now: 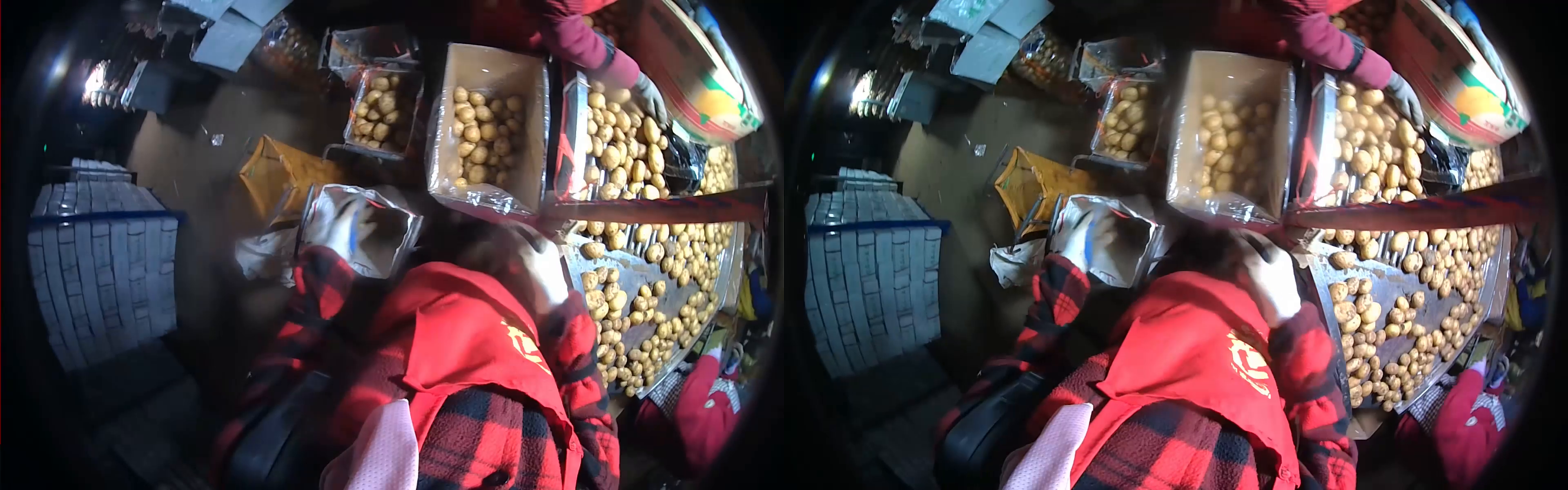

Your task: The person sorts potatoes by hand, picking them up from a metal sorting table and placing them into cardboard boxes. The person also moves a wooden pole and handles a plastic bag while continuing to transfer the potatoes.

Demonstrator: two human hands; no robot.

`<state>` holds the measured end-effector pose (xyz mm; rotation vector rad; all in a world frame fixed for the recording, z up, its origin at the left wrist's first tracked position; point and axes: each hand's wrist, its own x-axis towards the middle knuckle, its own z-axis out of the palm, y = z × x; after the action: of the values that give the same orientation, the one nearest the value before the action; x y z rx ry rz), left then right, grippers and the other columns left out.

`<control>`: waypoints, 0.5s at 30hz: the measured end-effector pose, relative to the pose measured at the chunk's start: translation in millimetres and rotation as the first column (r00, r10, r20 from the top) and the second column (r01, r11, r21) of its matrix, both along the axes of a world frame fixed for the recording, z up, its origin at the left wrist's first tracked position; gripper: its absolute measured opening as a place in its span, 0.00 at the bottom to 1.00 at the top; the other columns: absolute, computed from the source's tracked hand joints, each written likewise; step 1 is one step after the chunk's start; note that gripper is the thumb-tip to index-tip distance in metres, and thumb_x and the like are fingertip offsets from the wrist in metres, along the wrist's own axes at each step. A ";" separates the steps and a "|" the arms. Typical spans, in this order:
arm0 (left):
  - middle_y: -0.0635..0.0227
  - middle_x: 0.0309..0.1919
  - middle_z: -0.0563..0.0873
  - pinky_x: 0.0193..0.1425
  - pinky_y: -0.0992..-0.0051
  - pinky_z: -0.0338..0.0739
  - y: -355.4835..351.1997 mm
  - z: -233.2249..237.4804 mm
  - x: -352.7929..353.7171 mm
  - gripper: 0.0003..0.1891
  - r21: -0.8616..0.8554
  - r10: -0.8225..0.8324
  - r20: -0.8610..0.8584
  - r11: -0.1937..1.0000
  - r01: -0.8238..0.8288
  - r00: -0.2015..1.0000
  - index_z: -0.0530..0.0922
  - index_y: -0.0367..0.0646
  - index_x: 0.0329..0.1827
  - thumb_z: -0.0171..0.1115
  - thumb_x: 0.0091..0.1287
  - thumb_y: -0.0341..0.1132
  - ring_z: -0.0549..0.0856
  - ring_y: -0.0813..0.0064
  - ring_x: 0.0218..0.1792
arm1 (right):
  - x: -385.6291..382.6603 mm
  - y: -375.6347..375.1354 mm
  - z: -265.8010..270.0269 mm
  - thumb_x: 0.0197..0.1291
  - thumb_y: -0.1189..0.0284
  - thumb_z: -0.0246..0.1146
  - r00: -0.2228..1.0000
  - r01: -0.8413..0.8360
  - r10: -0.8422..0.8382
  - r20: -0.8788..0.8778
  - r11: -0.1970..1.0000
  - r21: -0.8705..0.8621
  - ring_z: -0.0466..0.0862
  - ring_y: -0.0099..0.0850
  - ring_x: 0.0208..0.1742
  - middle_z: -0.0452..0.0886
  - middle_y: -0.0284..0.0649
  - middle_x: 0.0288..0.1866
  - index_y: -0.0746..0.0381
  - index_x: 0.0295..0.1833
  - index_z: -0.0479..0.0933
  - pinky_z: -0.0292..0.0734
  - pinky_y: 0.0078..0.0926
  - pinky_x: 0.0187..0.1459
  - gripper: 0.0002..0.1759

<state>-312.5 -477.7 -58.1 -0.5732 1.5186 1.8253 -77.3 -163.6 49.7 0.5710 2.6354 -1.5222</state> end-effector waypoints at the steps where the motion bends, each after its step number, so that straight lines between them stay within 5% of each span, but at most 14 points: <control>1: 0.62 0.53 0.86 0.60 0.63 0.80 25.1 20.9 15.7 0.17 0.263 -0.126 0.042 0.958 0.110 0.991 0.81 0.43 0.59 0.59 0.77 0.44 0.83 0.67 0.57 | -26.3 -16.0 -1.8 0.63 0.75 0.62 0.991 0.086 -0.102 -0.086 0.981 -0.172 0.86 0.46 0.50 0.85 0.50 0.53 0.66 0.63 0.78 0.81 0.36 0.51 0.22; 2: 0.62 0.53 0.86 0.61 0.60 0.80 50.8 43.0 31.5 0.15 0.495 -0.277 0.065 0.843 0.210 0.959 0.80 0.43 0.58 0.58 0.78 0.43 0.83 0.65 0.57 | -52.2 -31.1 -3.0 0.62 0.73 0.64 0.965 0.154 -0.217 -0.150 0.926 -0.346 0.85 0.49 0.51 0.84 0.52 0.53 0.66 0.62 0.78 0.80 0.38 0.54 0.22; 3: 0.63 0.50 0.87 0.58 0.60 0.80 87.9 89.5 50.6 0.13 0.520 -0.235 0.289 0.852 0.053 0.928 0.81 0.42 0.55 0.55 0.78 0.39 0.85 0.66 0.53 | -73.2 -43.5 -0.5 0.62 0.69 0.65 0.964 0.055 -0.090 -0.249 0.988 -0.144 0.85 0.51 0.51 0.84 0.53 0.54 0.66 0.63 0.77 0.79 0.40 0.55 0.24; 5: 0.65 0.48 0.88 0.51 0.69 0.82 103.9 44.0 47.6 0.15 0.872 -0.504 0.433 0.444 -0.206 0.747 0.82 0.42 0.55 0.54 0.80 0.41 0.86 0.71 0.48 | -102.3 -69.2 17.0 0.63 0.62 0.66 0.941 -0.062 0.137 -0.309 0.969 0.239 0.83 0.54 0.54 0.81 0.55 0.58 0.67 0.63 0.77 0.78 0.43 0.56 0.27; 7: 0.64 0.51 0.88 0.50 0.75 0.83 101.7 44.4 39.9 0.17 0.790 -0.686 0.528 0.180 -0.586 0.501 0.81 0.41 0.60 0.51 0.82 0.43 0.86 0.75 0.49 | -103.4 -78.3 27.5 0.61 0.63 0.67 0.895 -0.029 0.168 -0.413 0.947 0.321 0.82 0.55 0.57 0.80 0.55 0.60 0.67 0.63 0.77 0.78 0.44 0.58 0.28; 8: 0.63 0.50 0.87 0.48 0.78 0.84 99.6 47.9 33.9 0.16 0.791 -0.440 0.577 0.509 -0.338 0.688 0.81 0.40 0.59 0.53 0.81 0.41 0.86 0.72 0.51 | -97.2 -74.6 38.0 0.60 0.65 0.67 0.899 -0.027 0.155 -0.409 0.953 0.301 0.82 0.55 0.58 0.80 0.56 0.60 0.68 0.63 0.77 0.78 0.45 0.59 0.28; 9: 0.61 0.49 0.87 0.46 0.82 0.85 97.4 50.1 26.9 0.14 0.588 -0.205 0.465 0.799 -0.128 0.861 0.80 0.39 0.58 0.54 0.80 0.38 0.86 0.70 0.52 | -83.7 -66.3 30.4 0.58 0.69 0.68 0.909 0.011 0.116 -0.399 0.953 0.302 0.82 0.56 0.60 0.81 0.57 0.62 0.68 0.63 0.78 0.78 0.44 0.62 0.27; 12: 0.53 0.51 0.85 0.54 0.69 0.89 96.3 39.2 -40.7 0.16 0.633 -0.276 0.726 0.627 -0.454 0.630 0.78 0.31 0.55 0.63 0.73 0.35 0.85 0.56 0.55 | -19.8 -39.2 21.6 0.61 0.69 0.65 0.985 0.138 -0.118 -0.122 0.975 0.172 0.82 0.53 0.63 0.80 0.57 0.64 0.67 0.65 0.78 0.76 0.42 0.65 0.26; 14: 0.52 0.57 0.82 0.54 0.66 0.88 107.4 24.4 -119.0 0.20 0.649 -0.306 0.745 0.538 -0.538 0.593 0.75 0.30 0.62 0.64 0.69 0.30 0.85 0.58 0.55 | 40.9 -30.2 -7.0 0.68 0.64 0.60 0.973 0.224 -0.230 -0.004 0.943 0.248 0.79 0.51 0.66 0.80 0.56 0.64 0.67 0.65 0.77 0.71 0.42 0.70 0.25; 15: 0.49 0.57 0.81 0.55 0.63 0.88 123.8 48.7 -153.1 0.22 0.751 -0.178 0.517 0.563 -0.344 0.837 0.73 0.28 0.62 0.61 0.70 0.33 0.85 0.57 0.55 | 67.9 -32.3 -9.6 0.69 0.66 0.60 0.952 0.285 -0.303 0.051 0.933 0.220 0.79 0.50 0.67 0.81 0.55 0.64 0.67 0.65 0.77 0.71 0.42 0.70 0.24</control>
<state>-465.6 -353.9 -9.4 -0.6040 0.1349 1.9548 -9.4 -196.0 40.1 1.0654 2.7612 -1.2483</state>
